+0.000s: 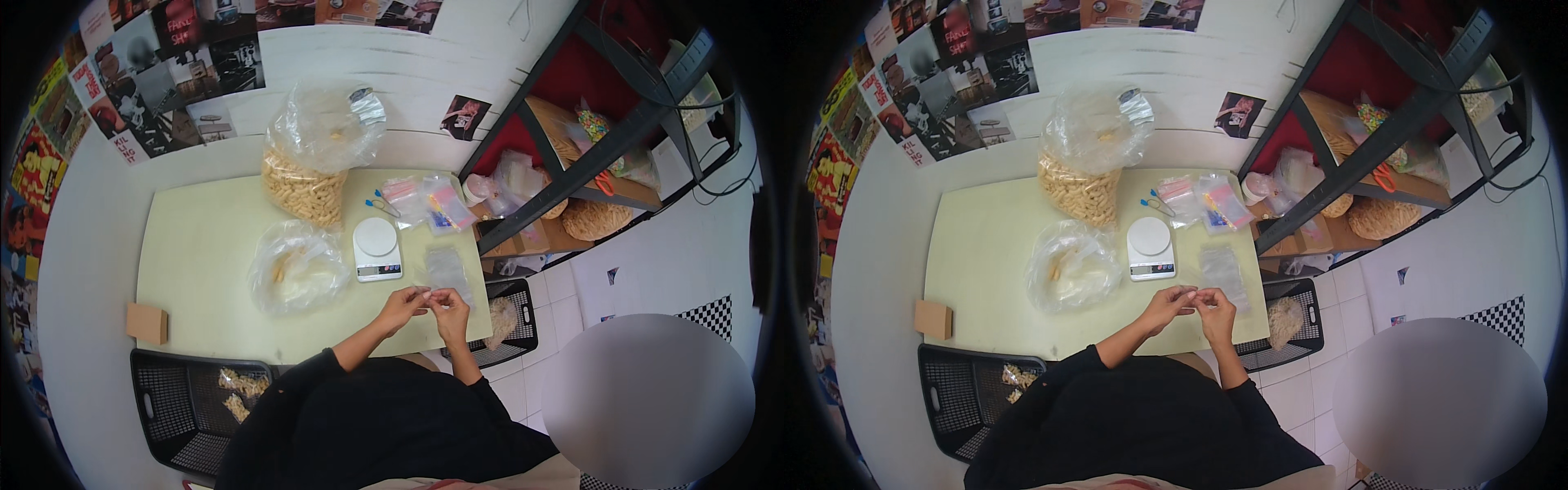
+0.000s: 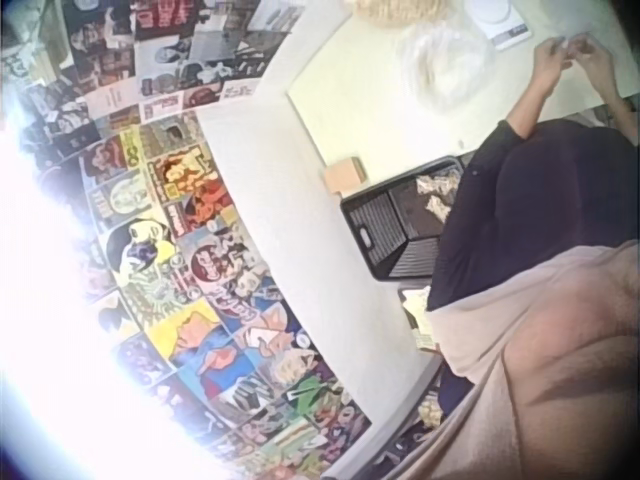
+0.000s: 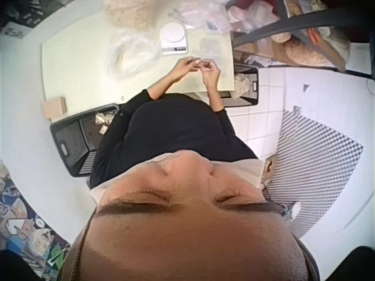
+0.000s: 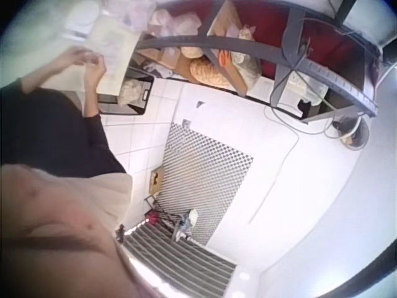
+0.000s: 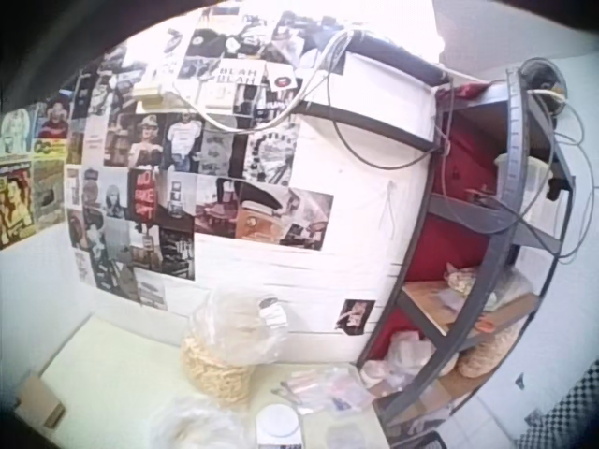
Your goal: The person scoops snacks from a large bag into smaller plastic bags using a scoop, weighs each bag on a digital scale, and places the filled bags into a black basket.
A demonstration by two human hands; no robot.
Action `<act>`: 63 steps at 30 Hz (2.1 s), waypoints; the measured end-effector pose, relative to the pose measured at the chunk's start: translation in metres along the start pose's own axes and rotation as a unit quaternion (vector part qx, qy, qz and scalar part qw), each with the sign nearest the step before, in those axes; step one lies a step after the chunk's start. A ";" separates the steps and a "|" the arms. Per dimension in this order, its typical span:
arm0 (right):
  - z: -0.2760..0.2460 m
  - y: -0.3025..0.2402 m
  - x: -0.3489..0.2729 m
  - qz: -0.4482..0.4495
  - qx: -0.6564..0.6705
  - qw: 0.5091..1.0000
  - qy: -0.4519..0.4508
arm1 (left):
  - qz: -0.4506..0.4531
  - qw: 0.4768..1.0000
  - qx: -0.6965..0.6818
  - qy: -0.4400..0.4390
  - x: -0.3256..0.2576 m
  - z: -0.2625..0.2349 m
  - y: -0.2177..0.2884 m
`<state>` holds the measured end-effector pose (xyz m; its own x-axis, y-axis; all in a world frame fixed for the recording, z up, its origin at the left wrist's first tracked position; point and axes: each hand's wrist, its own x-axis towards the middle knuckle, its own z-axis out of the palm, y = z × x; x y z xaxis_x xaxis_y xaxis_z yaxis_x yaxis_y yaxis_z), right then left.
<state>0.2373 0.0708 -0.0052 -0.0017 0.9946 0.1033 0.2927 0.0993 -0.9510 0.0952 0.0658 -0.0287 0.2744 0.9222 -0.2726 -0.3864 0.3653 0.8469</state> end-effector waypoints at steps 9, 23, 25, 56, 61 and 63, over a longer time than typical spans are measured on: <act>0.010 0.007 0.007 0.081 0.092 0.983 -0.138 | 0.007 1.000 -0.010 -0.003 -0.018 -0.022 0.007; 0.061 -0.040 0.009 -0.235 -0.153 0.948 -0.149 | 0.133 0.854 0.424 0.270 -0.063 -0.051 0.039; 0.066 -0.043 0.016 -0.235 -0.149 0.954 -0.113 | 0.126 0.843 0.432 0.294 -0.076 -0.048 0.049; 0.135 -0.090 -0.013 -0.166 -0.049 0.898 -0.404 | 0.290 0.686 0.499 0.442 -0.138 -0.086 0.024; 0.163 -0.085 0.023 -0.117 -0.013 0.911 -0.396 | 0.241 0.790 0.299 0.479 -0.143 -0.115 0.030; 0.169 -0.090 0.031 -0.112 -0.022 0.898 -0.424 | 0.245 0.792 0.274 0.488 -0.147 -0.122 0.038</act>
<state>0.0497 0.0979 0.0342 -0.7884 0.6150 0.0142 0.2314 0.3179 -0.9195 -0.0677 -0.0406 -0.0120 -0.7040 0.6937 0.1521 0.2764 0.0703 0.9585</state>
